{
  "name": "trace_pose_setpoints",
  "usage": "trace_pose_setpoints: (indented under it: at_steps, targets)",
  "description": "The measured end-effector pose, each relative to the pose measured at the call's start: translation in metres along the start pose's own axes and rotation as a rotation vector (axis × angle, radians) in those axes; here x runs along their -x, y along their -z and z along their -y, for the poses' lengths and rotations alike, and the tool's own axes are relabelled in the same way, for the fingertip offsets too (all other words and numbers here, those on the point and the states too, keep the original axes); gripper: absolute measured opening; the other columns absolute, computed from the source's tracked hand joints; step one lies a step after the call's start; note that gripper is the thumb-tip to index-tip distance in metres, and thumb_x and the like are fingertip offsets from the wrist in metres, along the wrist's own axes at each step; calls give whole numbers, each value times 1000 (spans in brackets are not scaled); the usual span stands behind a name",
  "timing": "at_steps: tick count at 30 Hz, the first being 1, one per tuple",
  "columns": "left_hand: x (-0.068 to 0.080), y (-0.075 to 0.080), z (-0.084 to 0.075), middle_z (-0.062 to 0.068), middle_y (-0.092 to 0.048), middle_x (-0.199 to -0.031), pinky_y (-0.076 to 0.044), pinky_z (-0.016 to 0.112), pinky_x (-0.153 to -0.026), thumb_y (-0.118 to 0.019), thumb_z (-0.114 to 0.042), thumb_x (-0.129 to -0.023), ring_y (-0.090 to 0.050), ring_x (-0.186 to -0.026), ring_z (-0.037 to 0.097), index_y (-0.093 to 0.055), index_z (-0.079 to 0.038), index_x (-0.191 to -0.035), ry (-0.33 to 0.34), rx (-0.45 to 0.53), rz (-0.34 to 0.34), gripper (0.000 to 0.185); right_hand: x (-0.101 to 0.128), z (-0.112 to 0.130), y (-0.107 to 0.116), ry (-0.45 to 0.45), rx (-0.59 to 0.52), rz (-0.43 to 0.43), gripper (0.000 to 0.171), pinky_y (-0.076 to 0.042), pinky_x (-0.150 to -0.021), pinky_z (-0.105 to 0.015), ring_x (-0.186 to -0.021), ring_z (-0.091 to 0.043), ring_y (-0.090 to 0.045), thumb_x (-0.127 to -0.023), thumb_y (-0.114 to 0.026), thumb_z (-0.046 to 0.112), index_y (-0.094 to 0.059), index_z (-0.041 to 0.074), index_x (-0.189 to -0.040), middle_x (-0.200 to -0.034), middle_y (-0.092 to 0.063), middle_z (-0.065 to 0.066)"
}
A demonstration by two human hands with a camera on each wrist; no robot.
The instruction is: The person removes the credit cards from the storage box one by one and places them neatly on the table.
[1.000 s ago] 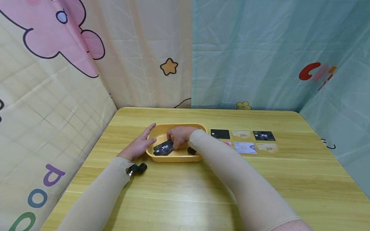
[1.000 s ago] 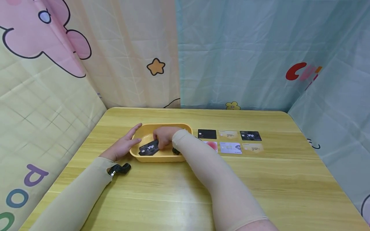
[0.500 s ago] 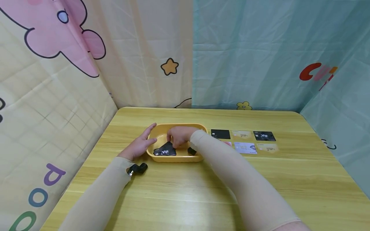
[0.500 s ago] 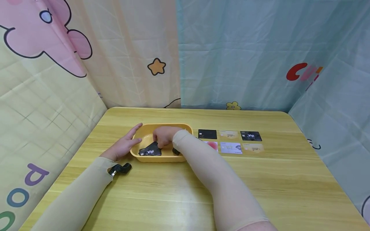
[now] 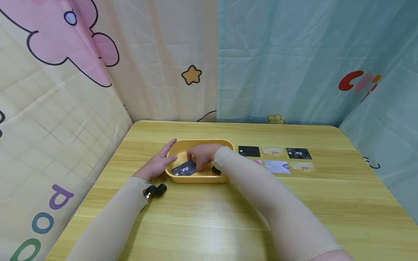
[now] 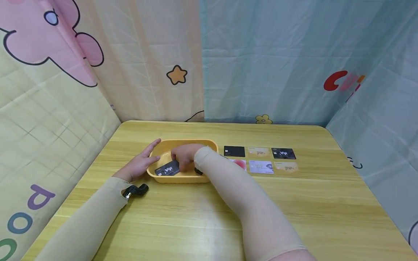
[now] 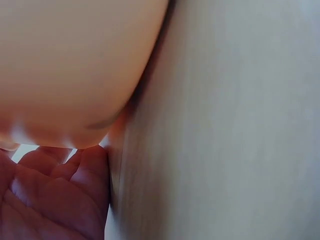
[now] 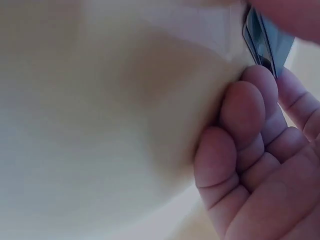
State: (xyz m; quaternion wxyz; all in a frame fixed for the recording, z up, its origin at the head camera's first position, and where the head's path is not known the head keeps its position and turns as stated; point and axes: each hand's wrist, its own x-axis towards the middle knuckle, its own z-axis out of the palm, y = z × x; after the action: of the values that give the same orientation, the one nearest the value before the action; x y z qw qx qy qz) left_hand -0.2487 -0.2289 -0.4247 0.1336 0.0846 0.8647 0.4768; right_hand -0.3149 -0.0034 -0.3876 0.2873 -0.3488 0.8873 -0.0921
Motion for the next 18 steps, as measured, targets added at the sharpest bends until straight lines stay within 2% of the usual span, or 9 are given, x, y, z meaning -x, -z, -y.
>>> trace_pose_setpoints:
  at_steps: [3, 8, 14, 18]
  targets:
    - [-1, 0, 1, 10, -1, -179, -7, 70, -128, -43, -31, -113, -4, -163, 46, -5, -32, -171, 4, 2, 1, 69, -1, -1, -1, 15, 20, -29, 42, -49, -71, -28, -89, -19, -61, -89, -80, 12, -64, 22, -127, -106, -65, -3]
    - [-1, 0, 1, 12, -1, -179, -7, 71, -127, -43, -31, -113, -4, -162, 47, -5, -30, -171, 0, 2, 6, 69, -3, -2, -2, 43, 27, -53, 41, -49, -68, -27, -85, -18, -61, -89, -79, 12, -65, 19, -128, -103, -65, -4]
    - [-1, 0, 1, 10, -1, -179, -9, 68, -129, -45, -29, -113, -6, -163, 45, -6, -30, -171, -9, 13, 5, 70, -1, -1, -2, 65, 13, -47, 55, -49, -68, -25, -88, -18, -60, -86, -81, 8, -62, 18, -136, -102, -64, -3]
    - [-2, 0, 2, 9, 0, -179, -9, 68, -128, -45, -30, -113, -5, -163, 45, -6, -32, -171, -9, 6, 9, 70, 0, 0, -2, 85, 18, -30, 52, -46, -66, -25, -85, -17, -58, -84, -81, 4, -62, 19, -129, -98, -62, -2]
